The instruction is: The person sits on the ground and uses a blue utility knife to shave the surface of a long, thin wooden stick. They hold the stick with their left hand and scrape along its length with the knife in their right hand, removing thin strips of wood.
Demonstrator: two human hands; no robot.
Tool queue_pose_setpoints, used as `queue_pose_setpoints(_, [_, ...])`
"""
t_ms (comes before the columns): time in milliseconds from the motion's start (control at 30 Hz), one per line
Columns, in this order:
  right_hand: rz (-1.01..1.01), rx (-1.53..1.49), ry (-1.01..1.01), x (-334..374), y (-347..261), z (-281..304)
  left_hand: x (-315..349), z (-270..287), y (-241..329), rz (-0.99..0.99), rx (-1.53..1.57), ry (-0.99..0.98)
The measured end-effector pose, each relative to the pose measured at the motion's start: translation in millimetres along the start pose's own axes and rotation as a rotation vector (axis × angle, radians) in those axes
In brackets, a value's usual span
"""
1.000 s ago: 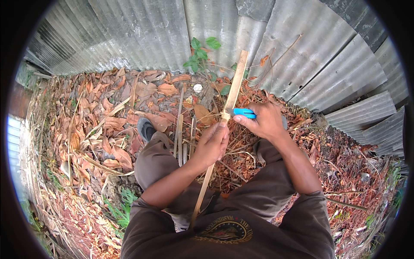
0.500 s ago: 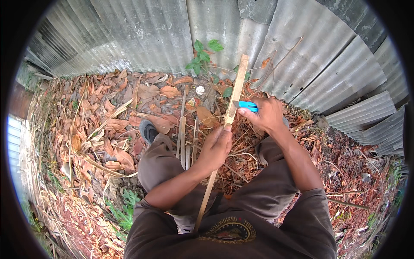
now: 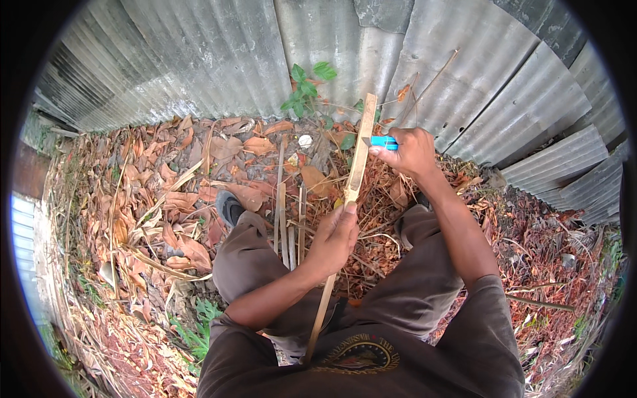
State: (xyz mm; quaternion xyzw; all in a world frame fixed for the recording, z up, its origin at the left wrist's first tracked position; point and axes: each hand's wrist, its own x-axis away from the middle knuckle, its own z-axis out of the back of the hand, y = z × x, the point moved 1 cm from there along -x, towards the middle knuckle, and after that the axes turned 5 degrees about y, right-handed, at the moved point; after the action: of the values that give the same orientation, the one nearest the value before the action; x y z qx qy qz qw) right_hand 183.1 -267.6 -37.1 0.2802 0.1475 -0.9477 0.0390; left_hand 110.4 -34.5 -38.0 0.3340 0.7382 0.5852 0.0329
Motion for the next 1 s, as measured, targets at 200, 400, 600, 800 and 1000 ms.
queue_pose_setpoints(200, [-0.600, 0.176, -0.047, -17.4, 90.5, 2.8, 35.0, -25.1, -8.2, -0.064, -0.125, -0.278])
queue_pose_setpoints(400, [-0.636, 0.004, -0.122, -9.5, 68.9, 17.2, 7.9, 1.0, -4.4, 0.044, 0.071, -0.110])
queue_pose_setpoints(600, [-0.102, -0.251, -0.120, 18.2, -23.4, 17.3, 3.8, 6.4, 17.6, -0.042, 0.159, -0.032])
queue_pose_setpoints(800, [0.166, -0.169, -0.031, 24.1, -44.9, 10.8, 2.8, 6.7, 14.5, -0.260, -0.170, 0.111])
queue_pose_setpoints(1000, [-0.008, -0.056, -0.066, 3.6, -17.8, 9.9, 6.1, 2.5, 1.4, -0.318, -0.239, 0.097])
